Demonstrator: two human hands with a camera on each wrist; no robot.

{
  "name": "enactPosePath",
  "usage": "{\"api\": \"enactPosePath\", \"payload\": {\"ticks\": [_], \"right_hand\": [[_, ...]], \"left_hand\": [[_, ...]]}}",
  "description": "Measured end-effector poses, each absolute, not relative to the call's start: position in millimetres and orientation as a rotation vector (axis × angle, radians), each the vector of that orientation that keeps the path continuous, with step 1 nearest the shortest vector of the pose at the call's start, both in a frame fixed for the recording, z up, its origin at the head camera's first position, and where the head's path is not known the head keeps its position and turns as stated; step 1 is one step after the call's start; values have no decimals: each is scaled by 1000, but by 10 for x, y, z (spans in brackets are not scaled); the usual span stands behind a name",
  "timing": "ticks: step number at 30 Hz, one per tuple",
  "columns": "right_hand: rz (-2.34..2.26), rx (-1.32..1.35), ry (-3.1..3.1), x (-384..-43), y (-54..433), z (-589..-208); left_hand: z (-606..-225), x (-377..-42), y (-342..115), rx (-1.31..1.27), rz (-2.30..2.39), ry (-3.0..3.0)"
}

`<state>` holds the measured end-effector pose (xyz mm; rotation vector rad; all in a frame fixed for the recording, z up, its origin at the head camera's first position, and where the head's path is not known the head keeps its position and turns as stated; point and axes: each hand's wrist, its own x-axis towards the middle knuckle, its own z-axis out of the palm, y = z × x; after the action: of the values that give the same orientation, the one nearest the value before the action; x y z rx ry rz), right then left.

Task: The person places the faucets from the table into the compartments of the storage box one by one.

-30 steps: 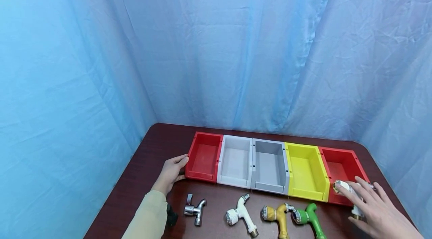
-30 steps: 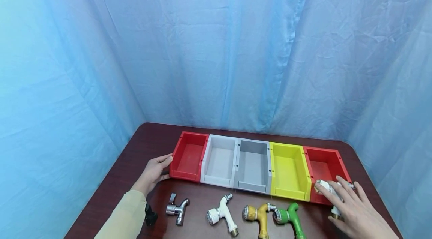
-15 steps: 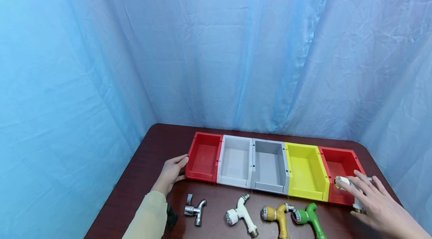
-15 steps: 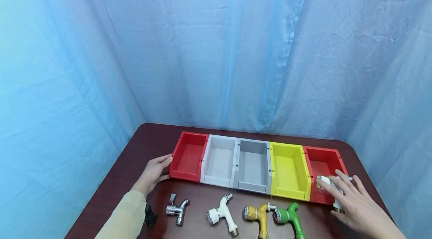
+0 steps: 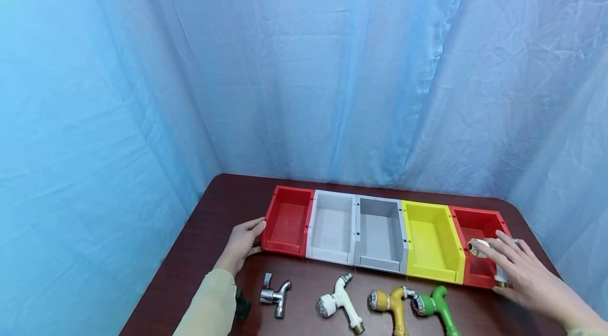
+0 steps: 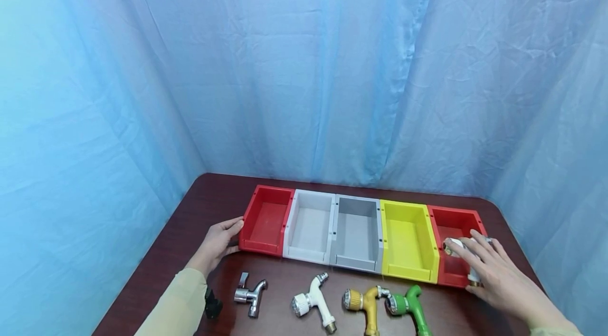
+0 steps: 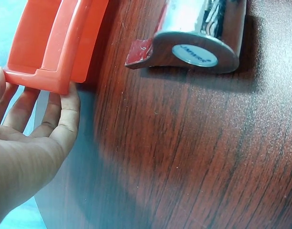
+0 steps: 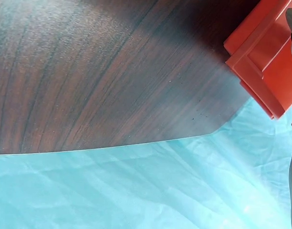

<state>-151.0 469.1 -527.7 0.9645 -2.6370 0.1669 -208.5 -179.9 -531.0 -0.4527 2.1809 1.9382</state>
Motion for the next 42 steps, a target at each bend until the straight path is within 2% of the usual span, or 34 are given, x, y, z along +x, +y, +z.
{"api": "enactPosePath", "payload": {"ticks": [16,25,42], "right_hand": [[246,957,-2654,-1628,4735,-5291],[377,715,-2972,-1630,4722,-5197],[404,790,-3087,-1756,4696,-5041]], "left_hand": [[-5317,-2088,-1810,-446,1926,2192],[-5319,-2091,-1811,-428,1936,2185],[-5347,-2111,-1829,-441,1928,2173]]}}
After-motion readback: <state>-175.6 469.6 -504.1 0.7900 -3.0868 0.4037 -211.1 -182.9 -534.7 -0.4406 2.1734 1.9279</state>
